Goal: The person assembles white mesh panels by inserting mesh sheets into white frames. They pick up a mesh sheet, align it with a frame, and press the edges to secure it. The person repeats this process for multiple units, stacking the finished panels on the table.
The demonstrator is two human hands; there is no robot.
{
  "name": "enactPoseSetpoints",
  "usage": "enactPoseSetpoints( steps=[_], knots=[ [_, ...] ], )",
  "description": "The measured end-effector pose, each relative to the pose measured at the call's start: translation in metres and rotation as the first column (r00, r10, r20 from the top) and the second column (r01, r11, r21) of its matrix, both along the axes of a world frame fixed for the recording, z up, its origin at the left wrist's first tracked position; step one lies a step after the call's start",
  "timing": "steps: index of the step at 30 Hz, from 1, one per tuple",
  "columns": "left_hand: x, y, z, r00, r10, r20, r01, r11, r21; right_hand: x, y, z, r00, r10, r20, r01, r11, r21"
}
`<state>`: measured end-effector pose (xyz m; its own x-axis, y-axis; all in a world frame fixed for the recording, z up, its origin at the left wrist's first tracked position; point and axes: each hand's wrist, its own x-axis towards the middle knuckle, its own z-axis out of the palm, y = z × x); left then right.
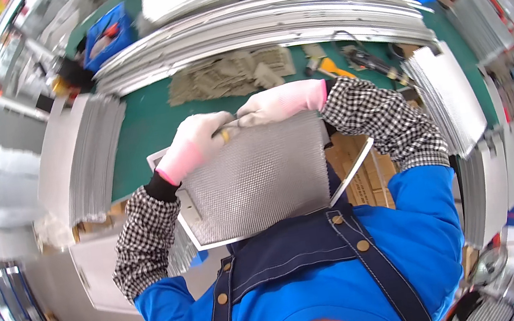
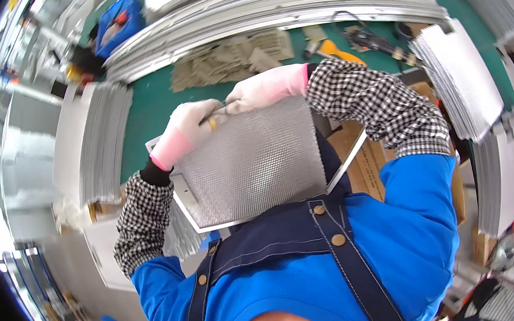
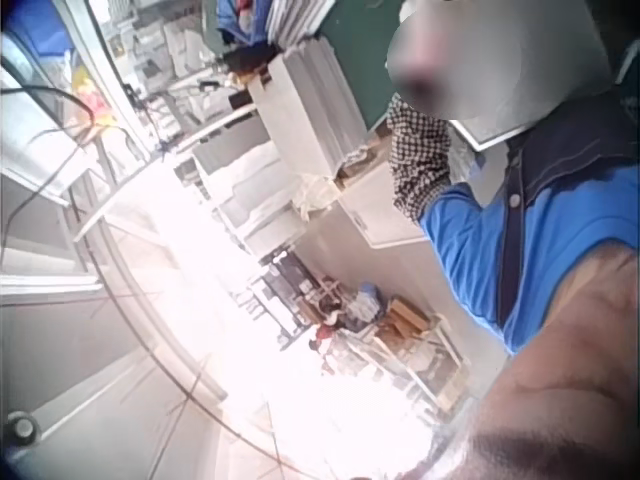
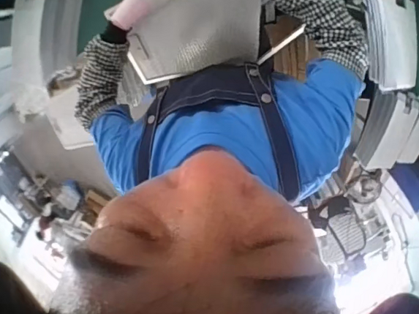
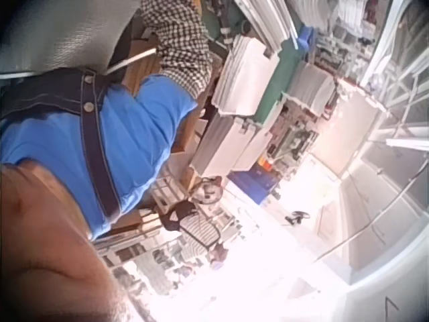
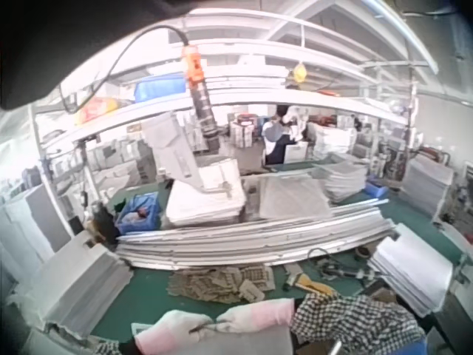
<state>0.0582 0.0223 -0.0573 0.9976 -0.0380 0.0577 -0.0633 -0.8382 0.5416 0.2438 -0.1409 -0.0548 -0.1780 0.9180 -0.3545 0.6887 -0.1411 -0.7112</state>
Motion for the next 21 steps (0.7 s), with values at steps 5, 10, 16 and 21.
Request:
enactPoseSetpoints(
  steps=[5,10,16,21],
  knots=[
    [0.001,-0.013,0.015,0.999,0.027,-0.045,-0.019,0.984,0.176,0.008,-0.063,0.017,0.965,-0.118,0.233,0.1,0.991,0.09],
    [0.047,-0.048,-0.007,0.989,-0.131,0.073,0.124,0.988,0.091,0.021,-0.082,-0.003,0.963,-0.181,0.198,0.197,0.978,-0.063],
    [0.069,-0.051,-0.028,0.991,-0.092,-0.093,0.098,0.993,0.06,0.068,-0.121,-0.028,0.803,-0.354,0.479,0.208,0.92,0.332],
    [0.069,-0.034,-0.022,0.959,-0.084,-0.272,0.13,0.979,0.156,0.109,-0.14,-0.046,0.335,-0.481,0.81,0.642,0.746,0.178]
  ],
)
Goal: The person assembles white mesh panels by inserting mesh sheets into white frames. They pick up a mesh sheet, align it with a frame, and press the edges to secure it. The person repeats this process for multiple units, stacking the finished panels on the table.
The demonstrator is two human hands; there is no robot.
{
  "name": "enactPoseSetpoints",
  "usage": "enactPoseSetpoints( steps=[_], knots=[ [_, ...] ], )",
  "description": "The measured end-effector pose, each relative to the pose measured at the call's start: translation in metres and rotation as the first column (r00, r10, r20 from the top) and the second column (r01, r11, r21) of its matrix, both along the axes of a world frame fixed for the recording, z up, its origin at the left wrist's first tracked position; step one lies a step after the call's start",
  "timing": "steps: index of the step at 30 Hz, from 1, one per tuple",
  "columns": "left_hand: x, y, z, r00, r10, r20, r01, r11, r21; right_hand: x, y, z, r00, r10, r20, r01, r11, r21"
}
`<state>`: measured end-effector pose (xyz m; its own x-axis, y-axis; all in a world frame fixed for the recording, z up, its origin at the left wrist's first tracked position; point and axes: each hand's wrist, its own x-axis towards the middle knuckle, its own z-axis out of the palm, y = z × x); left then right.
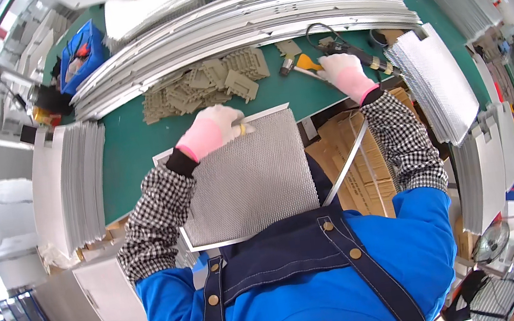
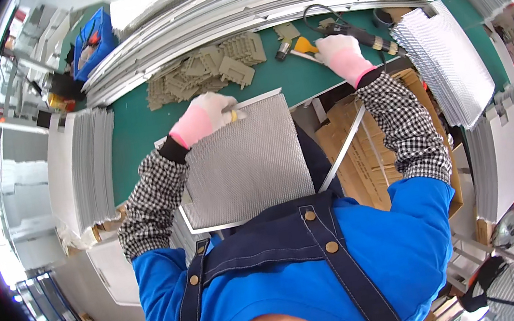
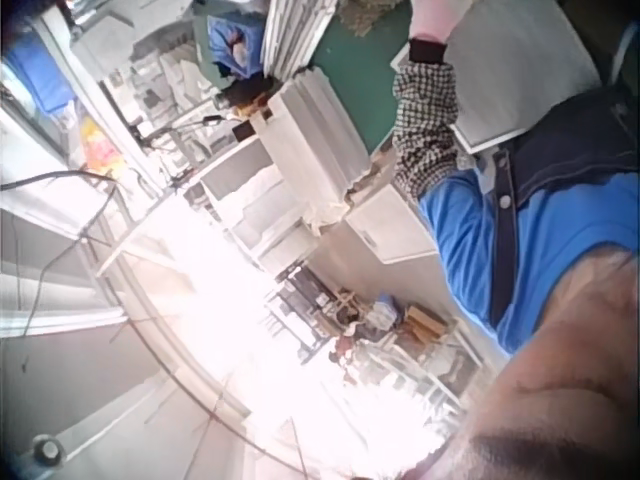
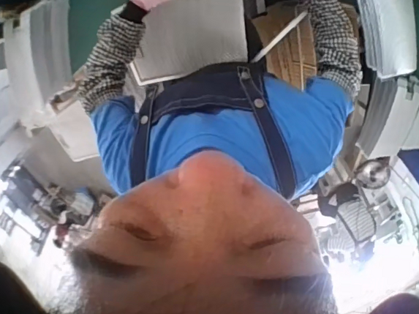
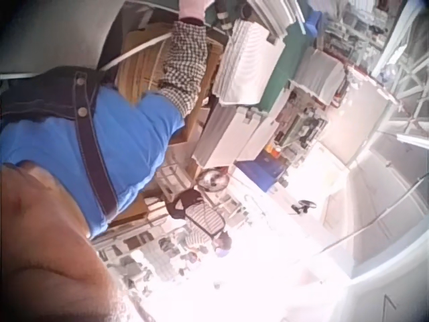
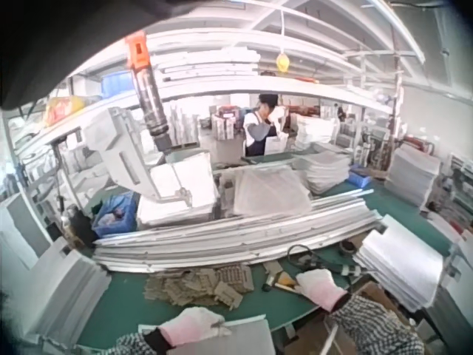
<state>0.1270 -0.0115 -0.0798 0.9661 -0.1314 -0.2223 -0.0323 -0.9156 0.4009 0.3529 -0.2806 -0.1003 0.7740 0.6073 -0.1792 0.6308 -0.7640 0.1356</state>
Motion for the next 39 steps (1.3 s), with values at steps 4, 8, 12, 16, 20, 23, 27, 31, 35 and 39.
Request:
enactPoseSetpoints(
  steps=[4,8,12,16,20,23,27,31,35,39],
  knots=[
    [0.001,0.02,-0.005,0.988,0.037,-0.152,-0.039,0.999,-0.011,0.012,0.007,-0.005,0.997,0.067,0.03,-0.064,0.994,-0.093],
    [-0.011,0.043,-0.016,0.973,0.045,-0.224,-0.063,0.995,-0.073,0.009,0.016,0.019,0.995,0.036,0.095,-0.034,0.999,-0.024],
    [-0.016,0.057,-0.022,0.948,-0.016,-0.317,-0.031,0.989,-0.144,-0.042,0.033,0.037,0.923,0.234,0.305,-0.315,0.915,0.252],
    [-0.008,0.061,-0.027,0.9,-0.012,-0.436,-0.057,0.988,-0.145,-0.147,0.071,0.007,0.612,0.717,0.334,-0.78,0.478,0.404],
    [-0.002,0.061,-0.032,0.896,-0.066,-0.439,-0.003,0.988,-0.155,-0.228,0.135,-0.023,0.243,0.871,0.426,-0.921,0.069,0.384],
    [-0.003,0.06,-0.032,0.896,-0.041,-0.442,-0.006,0.994,-0.106,-0.263,0.186,-0.044,0.245,0.897,0.368,-0.892,0.06,0.448],
    [-0.007,0.057,-0.029,0.924,-0.005,-0.381,-0.049,0.99,-0.132,-0.278,0.225,-0.068,0.24,0.913,0.329,-0.906,0.089,0.413],
    [-0.009,0.058,-0.029,0.95,0.007,-0.312,-0.056,0.987,-0.15,-0.27,0.22,-0.062,0.267,0.907,0.326,-0.906,0.121,0.406],
    [-0.011,0.061,-0.035,0.971,0.0,-0.239,-0.035,0.989,-0.141,-0.227,0.168,-0.028,0.461,0.874,0.157,-0.87,0.409,0.275],
    [-0.013,0.051,-0.04,0.988,0.014,-0.154,-0.015,1.0,-0.007,-0.147,0.082,-0.013,0.564,0.795,0.224,-0.826,0.536,0.177]
  ],
)
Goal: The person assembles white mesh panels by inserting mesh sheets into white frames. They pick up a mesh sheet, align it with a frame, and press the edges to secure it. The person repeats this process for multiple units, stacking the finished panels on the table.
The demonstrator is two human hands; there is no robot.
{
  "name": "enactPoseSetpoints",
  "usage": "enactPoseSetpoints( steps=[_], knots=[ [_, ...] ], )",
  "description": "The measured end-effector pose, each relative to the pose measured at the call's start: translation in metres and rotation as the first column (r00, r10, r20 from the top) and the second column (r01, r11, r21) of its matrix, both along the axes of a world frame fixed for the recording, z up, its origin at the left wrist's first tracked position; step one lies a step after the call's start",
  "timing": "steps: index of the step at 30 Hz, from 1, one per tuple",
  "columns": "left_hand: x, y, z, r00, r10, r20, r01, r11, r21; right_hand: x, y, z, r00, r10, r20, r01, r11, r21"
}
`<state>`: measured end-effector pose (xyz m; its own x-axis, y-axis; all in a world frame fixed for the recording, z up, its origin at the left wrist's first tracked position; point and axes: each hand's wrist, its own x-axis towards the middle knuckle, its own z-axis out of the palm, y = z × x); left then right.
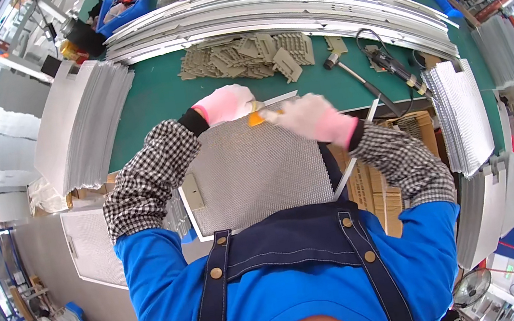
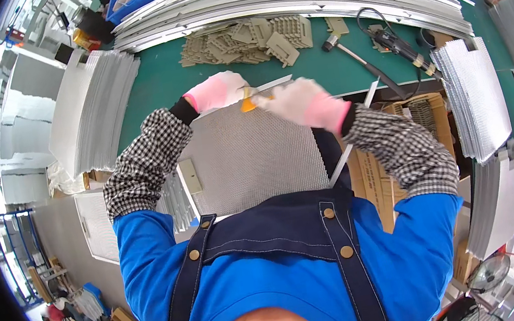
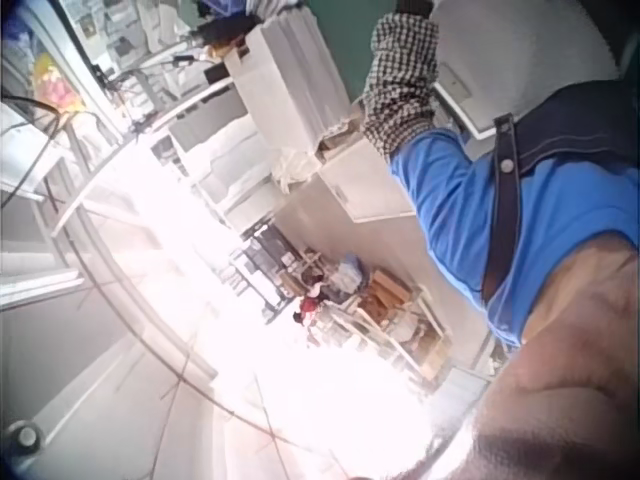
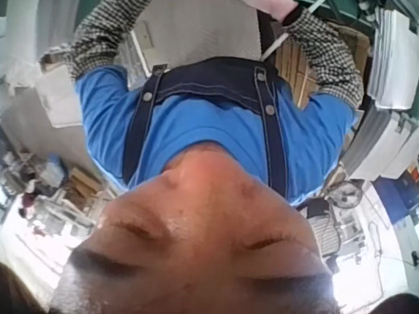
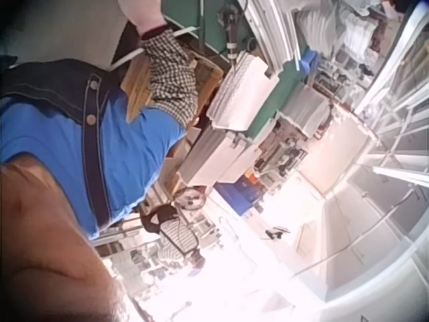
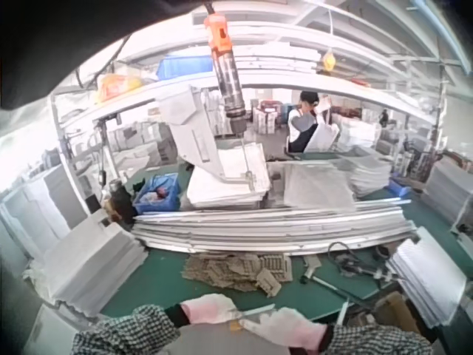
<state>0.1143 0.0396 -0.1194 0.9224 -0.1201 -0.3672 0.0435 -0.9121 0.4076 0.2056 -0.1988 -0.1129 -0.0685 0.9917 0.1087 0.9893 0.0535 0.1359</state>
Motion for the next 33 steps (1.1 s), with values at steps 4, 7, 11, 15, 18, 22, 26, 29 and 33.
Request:
enactPoseSetpoints(
  steps=[4,7,11,15,18,22,26,29,33],
  knots=[
    [-0.007,-0.022,0.009,0.998,-0.008,0.055,0.003,0.996,0.089,0.047,-0.052,-0.003,0.988,-0.066,0.142,0.062,0.998,0.03],
    [-0.02,-0.03,0.023,0.996,0.053,0.075,-0.061,0.992,0.112,0.071,-0.074,0.007,0.981,-0.1,0.165,0.106,0.994,-0.024],
    [-0.055,-0.046,0.03,0.981,0.178,0.083,-0.182,0.982,0.046,0.111,-0.112,0.021,0.811,-0.564,0.155,0.585,0.772,-0.249],
    [-0.084,-0.059,0.025,0.933,0.139,0.333,-0.165,0.985,0.052,0.153,-0.121,0.011,0.728,-0.686,-0.018,0.677,0.722,-0.142],
    [-0.11,-0.048,0.025,0.886,0.35,0.303,-0.312,0.935,-0.169,0.158,-0.124,0.007,0.801,-0.584,-0.134,0.598,0.794,0.111],
    [-0.173,-0.02,0.033,0.632,0.762,0.141,-0.628,0.61,-0.484,0.092,-0.143,0.014,0.757,-0.347,-0.553,0.6,0.704,0.38],
    [-0.214,-0.022,0.046,0.362,0.928,0.092,-0.767,0.352,-0.537,-0.036,-0.128,0.003,0.414,-0.424,-0.805,0.071,0.897,-0.435],
    [-0.212,-0.029,0.075,0.31,0.905,0.292,-0.801,0.414,-0.432,-0.104,-0.074,-0.007,-0.018,-0.158,-0.987,0.237,0.959,-0.158],
    [-0.181,-0.034,0.11,0.089,0.733,0.675,-0.544,0.603,-0.583,-0.07,-0.037,0.044,0.225,-0.078,-0.971,0.723,0.682,0.112]
  ],
)
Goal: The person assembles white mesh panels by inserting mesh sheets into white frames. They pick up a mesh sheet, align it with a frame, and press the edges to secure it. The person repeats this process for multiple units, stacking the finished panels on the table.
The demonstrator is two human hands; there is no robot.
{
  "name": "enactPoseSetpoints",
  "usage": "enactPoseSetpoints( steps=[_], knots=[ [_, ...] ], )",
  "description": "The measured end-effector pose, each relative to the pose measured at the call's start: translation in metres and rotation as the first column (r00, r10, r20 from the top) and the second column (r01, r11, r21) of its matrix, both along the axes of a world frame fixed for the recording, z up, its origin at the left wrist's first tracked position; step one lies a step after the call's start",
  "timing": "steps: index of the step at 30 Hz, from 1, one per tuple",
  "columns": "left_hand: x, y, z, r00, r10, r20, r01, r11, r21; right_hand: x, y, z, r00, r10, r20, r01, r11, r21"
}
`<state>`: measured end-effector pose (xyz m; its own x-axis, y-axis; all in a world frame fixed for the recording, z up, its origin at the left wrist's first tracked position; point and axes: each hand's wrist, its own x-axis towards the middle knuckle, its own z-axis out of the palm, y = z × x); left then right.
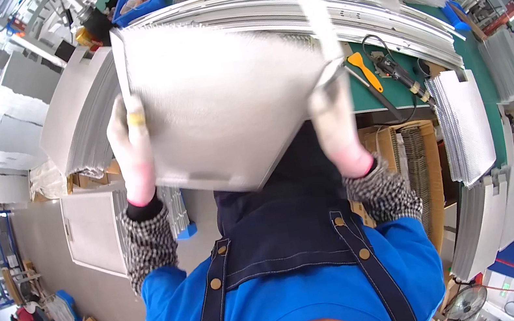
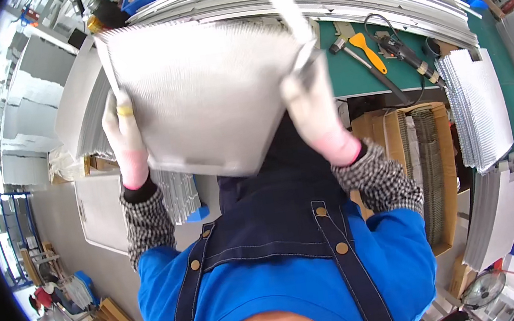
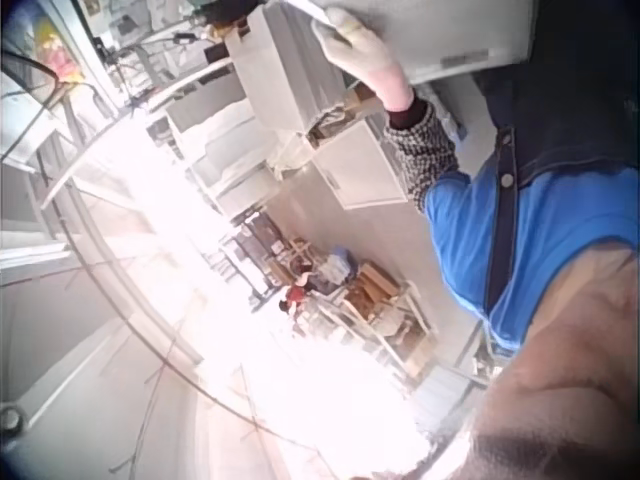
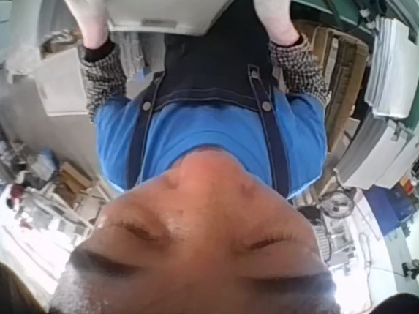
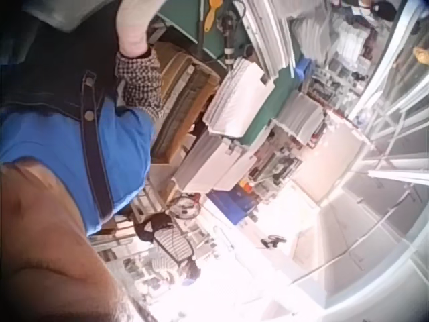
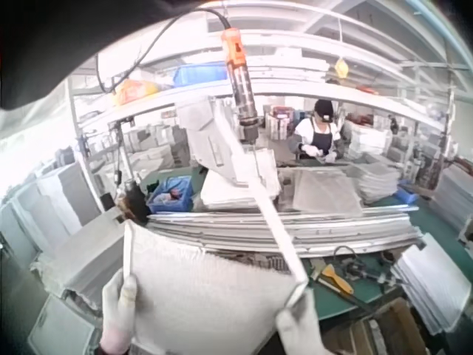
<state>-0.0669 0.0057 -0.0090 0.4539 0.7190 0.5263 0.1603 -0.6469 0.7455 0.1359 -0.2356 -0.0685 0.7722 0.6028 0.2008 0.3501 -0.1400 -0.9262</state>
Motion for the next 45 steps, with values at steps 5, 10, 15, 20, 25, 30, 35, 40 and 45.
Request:
enactPoseSetpoints(
  steps=[5,10,15,20,25,30,35,40,45],
  knots=[
    [0.045,-0.008,-0.009,0.967,0.023,0.255,-0.048,0.995,0.091,0.051,-0.002,0.074,0.746,-0.473,0.469,0.254,0.853,0.456],
    [0.093,-0.009,-0.05,0.904,-0.107,0.413,0.21,0.955,-0.212,0.053,0.024,0.061,0.96,-0.227,0.163,0.09,0.803,0.589],
    [0.058,-0.037,-0.081,0.935,-0.013,0.354,0.131,0.941,-0.311,0.069,0.002,0.056,0.977,0.208,-0.034,-0.155,0.819,0.553],
    [0.026,-0.061,-0.088,0.969,-0.227,0.094,0.242,0.817,-0.524,0.087,0.011,0.042,0.943,0.253,-0.217,-0.188,0.941,0.281],
    [0.046,-0.012,-0.016,0.996,0.043,0.074,-0.062,0.959,0.275,0.08,0.054,0.027,0.882,0.366,-0.296,-0.281,0.914,0.292],
    [0.1,0.004,0.046,0.889,-0.143,-0.436,0.419,0.64,0.644,0.069,0.085,0.045,0.844,0.473,-0.251,-0.44,0.88,0.179],
    [0.119,0.013,0.05,0.684,-0.35,-0.64,0.594,0.776,0.21,0.074,0.086,0.062,0.882,0.462,-0.089,-0.471,0.871,-0.142],
    [0.12,0.008,0.019,0.616,-0.552,-0.562,0.626,0.776,-0.077,0.082,0.083,0.072,0.808,0.586,0.059,-0.579,0.808,-0.107],
    [0.114,0.025,0.014,0.485,-0.532,-0.694,0.727,0.686,-0.017,0.126,0.056,0.081,0.676,0.733,0.074,-0.647,0.639,-0.415]
  ],
)
